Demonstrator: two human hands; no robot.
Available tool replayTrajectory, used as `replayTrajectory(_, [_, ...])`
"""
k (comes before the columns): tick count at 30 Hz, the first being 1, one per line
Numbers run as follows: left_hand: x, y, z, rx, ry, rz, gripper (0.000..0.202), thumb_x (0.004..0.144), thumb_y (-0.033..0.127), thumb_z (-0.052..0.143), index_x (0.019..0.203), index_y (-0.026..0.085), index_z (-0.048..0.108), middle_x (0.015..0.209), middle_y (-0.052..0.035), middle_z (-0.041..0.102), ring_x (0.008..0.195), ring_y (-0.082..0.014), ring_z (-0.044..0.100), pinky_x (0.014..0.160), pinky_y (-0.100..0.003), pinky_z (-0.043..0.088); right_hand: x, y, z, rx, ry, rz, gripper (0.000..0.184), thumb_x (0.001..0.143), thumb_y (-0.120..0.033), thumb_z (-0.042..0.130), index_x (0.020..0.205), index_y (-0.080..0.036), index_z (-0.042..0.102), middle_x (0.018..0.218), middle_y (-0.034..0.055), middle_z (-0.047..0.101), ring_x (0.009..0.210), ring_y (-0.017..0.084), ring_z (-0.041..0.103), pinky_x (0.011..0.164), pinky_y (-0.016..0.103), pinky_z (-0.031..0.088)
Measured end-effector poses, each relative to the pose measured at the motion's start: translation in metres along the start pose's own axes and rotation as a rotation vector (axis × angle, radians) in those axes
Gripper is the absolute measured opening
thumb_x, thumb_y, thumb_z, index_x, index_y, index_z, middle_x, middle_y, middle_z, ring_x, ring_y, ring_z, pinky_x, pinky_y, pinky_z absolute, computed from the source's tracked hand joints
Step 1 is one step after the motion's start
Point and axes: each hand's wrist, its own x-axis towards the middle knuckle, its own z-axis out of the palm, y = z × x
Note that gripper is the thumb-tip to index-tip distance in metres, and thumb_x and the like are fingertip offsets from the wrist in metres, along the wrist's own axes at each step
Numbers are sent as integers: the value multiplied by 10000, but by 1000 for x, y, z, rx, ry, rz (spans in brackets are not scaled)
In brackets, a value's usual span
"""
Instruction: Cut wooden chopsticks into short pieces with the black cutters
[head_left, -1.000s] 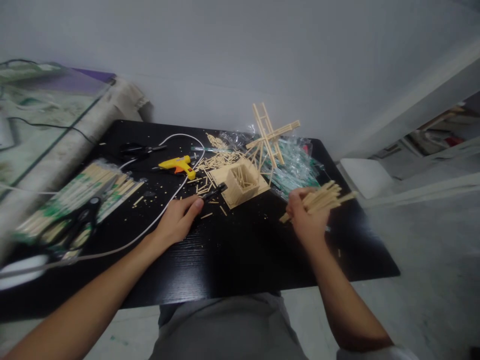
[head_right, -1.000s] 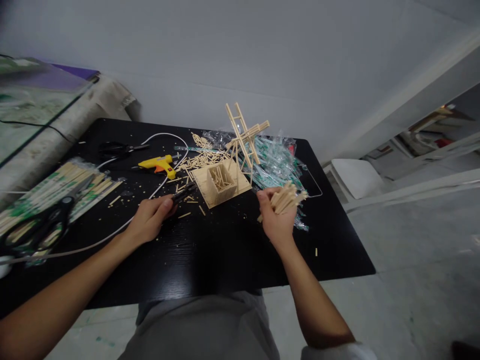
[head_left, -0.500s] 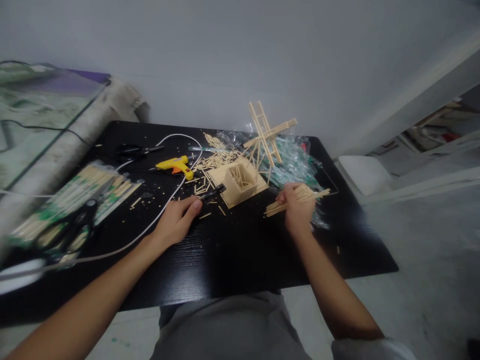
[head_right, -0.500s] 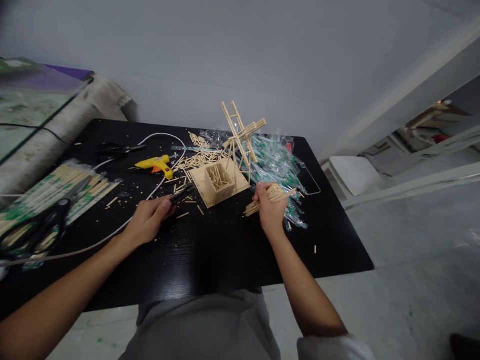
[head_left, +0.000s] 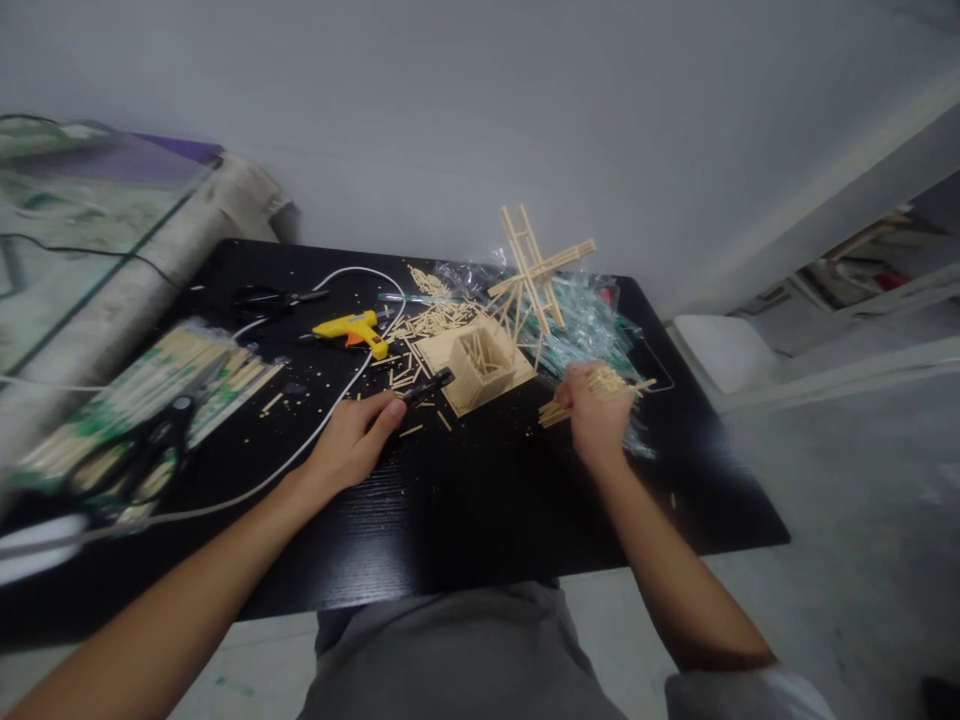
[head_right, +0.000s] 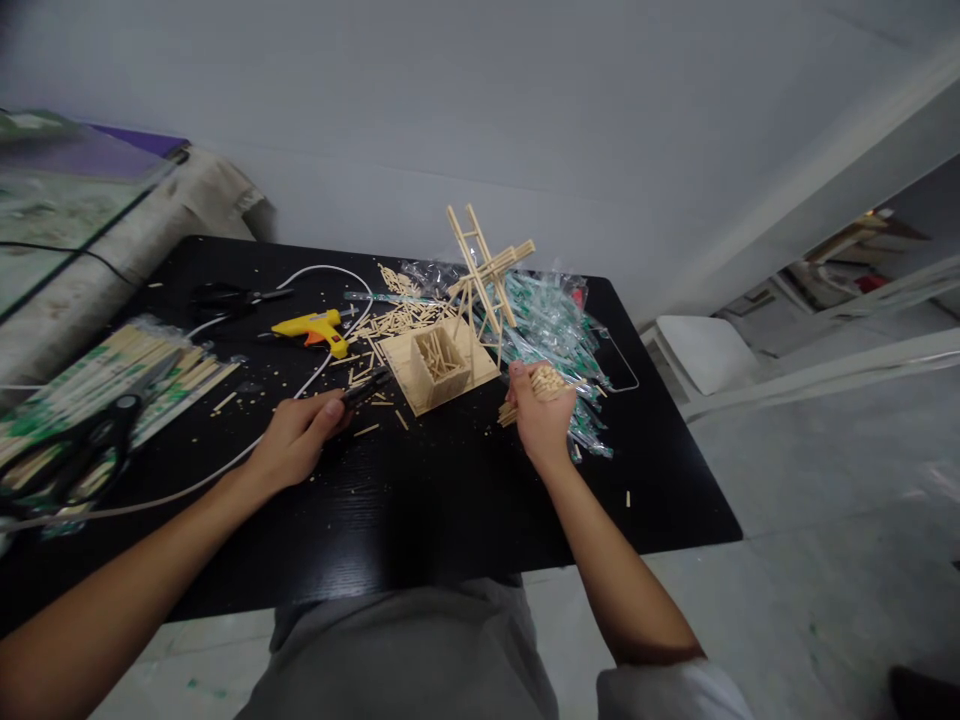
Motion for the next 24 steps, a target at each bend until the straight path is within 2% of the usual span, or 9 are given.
replayTrajectory(5, [0, -1, 0, -7, 6, 0, 521, 1026, 538, 338, 676, 196, 516, 560, 45, 460, 527, -124, 458, 574, -275, 318, -6, 1, 1, -67, -84, 62, 402, 825, -555, 774, 730, -194, 623, 581, -26, 613, 503, 120, 546, 510, 251, 489])
replayTrajectory(9, [0, -1, 0, 5, 0, -10, 521, 1025, 549, 333, 688, 198, 519, 566, 44, 466, 537, -126, 452, 584, -279, 325, -5, 6, 2, -89, -150, 65, 486, 847, -607, 733, 632, -204, 570, 537, -32, 572, 488, 115, 520, 512, 249, 472])
replayTrajectory(12, [0, 0, -1, 10, -4, -14, 524, 1021, 558, 327, 687, 201, 515, 563, 44, 466, 537, -130, 458, 581, -281, 328, 4, 7, -1, -150, -194, 79, 548, 865, -646, 691, 578, -231, 477, 472, -59, 475, 441, 112, 442, 472, 255, 407])
replayTrajectory(14, [0, 1, -1, 5, -2, -5, 532, 1023, 563, 324, 685, 201, 517, 563, 43, 470, 536, -132, 469, 581, -281, 332, 12, 6, -5, -318, -251, 72, 539, 862, -614, 710, 571, -240, 454, 470, -53, 475, 445, 126, 441, 467, 263, 365])
replayTrajectory(16, [-1, 1, -1, 1, 3, 3, 533, 1026, 559, 326, 687, 199, 523, 565, 44, 475, 533, -130, 474, 584, -282, 333, 19, 4, -8, -563, -381, 18, 447, 877, -528, 733, 612, -225, 539, 561, -7, 599, 544, 176, 565, 530, 274, 391])
replayTrajectory(18, [-1, 2, -1, -5, 6, 7, 526, 1027, 553, 337, 693, 197, 532, 569, 46, 480, 530, -128, 473, 584, -281, 330, 22, 2, -10, -805, -536, -28, 309, 909, -454, 725, 728, -214, 652, 720, 43, 718, 709, 241, 679, 612, 290, 424])
replayTrajectory(20, [-1, 2, -1, -9, 8, 1, 516, 1026, 549, 351, 701, 196, 541, 570, 48, 482, 529, -127, 470, 583, -279, 326, 19, 2, -10, -1009, -651, -35, 220, 949, -413, 690, 855, -214, 704, 843, 77, 769, 812, 281, 721, 659, 304, 431])
replayTrajectory(24, [-1, 1, 0, -18, 8, -9, 513, 1027, 544, 359, 699, 195, 542, 561, 53, 464, 523, -123, 460, 578, -275, 319, 7, 6, -11, -1192, -713, -15, 215, 1009, -338, 595, 906, -189, 711, 898, 130, 779, 837, 301, 734, 686, 320, 430])
